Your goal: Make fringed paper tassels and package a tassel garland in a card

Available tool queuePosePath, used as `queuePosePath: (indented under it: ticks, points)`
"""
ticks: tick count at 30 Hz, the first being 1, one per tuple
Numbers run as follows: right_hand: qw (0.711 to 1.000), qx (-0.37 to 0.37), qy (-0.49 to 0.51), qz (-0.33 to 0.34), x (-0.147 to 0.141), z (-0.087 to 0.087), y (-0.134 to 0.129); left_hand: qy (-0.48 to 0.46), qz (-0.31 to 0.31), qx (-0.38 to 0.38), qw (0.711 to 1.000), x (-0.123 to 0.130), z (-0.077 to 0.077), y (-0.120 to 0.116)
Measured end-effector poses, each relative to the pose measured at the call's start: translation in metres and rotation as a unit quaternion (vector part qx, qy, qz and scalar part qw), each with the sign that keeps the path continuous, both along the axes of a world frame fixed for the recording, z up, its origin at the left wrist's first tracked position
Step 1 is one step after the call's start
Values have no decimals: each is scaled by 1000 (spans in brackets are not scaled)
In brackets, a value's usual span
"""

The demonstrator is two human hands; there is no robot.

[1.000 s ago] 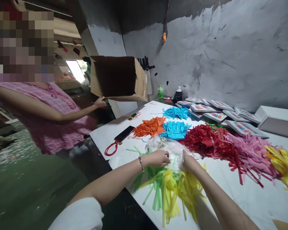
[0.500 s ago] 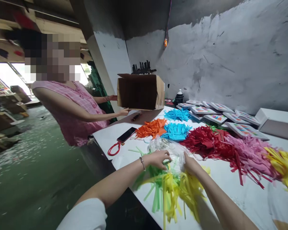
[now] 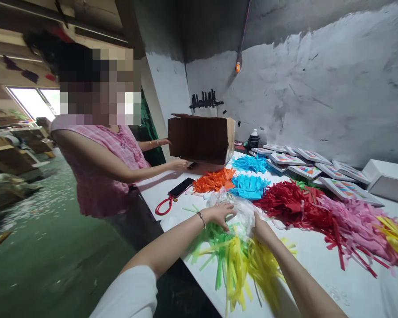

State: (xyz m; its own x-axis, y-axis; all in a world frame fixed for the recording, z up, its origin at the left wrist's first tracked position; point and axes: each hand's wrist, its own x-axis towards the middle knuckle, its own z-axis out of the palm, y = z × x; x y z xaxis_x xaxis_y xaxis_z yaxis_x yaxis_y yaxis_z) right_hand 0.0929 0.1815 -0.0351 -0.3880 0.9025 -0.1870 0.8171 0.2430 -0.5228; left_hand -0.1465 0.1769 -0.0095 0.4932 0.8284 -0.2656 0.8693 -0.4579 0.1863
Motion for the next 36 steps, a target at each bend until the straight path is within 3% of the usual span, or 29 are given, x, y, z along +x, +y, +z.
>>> queuePosePath:
  ticks: [6,12,16,21,24,28,31,36]
  points:
    - [998,23,53,14,-1,4,-3,-39,-20,46,998,1,3,-7]
    - [991,78,96,51,21,18,-11,-63,-43,62,995,15,4,-13]
    - [987,114,73,85,20,27,-15,-47,-45,64,996,23,2,-23]
    - [985,101,-34,138,-11,34,-6,-16,-65,42,997,29,1,-38]
    - [980,92,-107,141,-20,38,1,-17,-62,42,997,21,5,-50]
    - [971,100,-160,146,-7,46,-2,-36,-26,51,998,-1,7,-64]
    - [964,108,-169,174,12,51,-14,-45,6,64,997,-12,5,-67]
    - [957,136,-147,209,35,50,-42,-73,7,86,994,-17,9,-61]
